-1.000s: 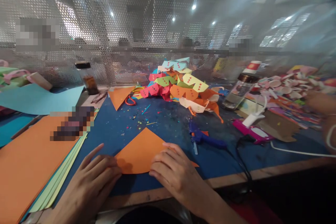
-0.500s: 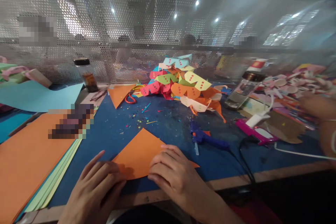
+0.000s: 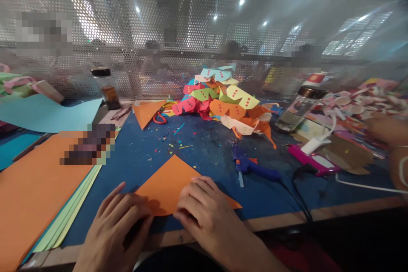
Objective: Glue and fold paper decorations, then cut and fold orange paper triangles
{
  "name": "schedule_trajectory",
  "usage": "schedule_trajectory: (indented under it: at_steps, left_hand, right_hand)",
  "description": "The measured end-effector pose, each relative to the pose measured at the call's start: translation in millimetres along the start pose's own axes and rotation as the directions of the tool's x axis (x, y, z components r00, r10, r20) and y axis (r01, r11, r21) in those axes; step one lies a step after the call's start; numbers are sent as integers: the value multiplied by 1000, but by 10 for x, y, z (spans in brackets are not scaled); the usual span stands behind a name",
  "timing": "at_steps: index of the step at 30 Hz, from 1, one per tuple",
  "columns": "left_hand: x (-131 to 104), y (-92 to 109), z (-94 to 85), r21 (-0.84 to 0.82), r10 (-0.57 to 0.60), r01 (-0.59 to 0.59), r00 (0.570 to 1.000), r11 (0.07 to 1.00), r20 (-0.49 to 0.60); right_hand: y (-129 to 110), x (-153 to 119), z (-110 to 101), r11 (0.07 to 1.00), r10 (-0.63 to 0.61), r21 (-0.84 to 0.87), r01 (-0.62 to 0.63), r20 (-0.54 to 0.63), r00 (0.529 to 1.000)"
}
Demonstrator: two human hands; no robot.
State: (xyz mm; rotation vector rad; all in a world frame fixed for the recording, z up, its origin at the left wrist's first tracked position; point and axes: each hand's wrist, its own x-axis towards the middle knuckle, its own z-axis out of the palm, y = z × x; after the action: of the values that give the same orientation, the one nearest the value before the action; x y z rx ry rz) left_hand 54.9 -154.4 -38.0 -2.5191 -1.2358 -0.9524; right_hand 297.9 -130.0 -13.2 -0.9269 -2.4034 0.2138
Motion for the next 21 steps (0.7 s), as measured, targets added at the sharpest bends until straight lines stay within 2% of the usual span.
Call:
schedule_trajectory:
  at_steps: [8,13,21]
  left_hand:
    - [17,29,-1,-12,-7,7,1000,1000,-30]
    - [-5,44,-4,-30,15,-15,1000,999,2]
    - [-12,54,3,-16,-5,5,1000,1000,14]
  right_hand:
    - [-11,0,13,1000,12,-28,-12,-4,1000]
    - [-18,8,6,1000,-14,-18,14,0,1000]
    - [-55,7,22,1000,22,3,-22,12,1000]
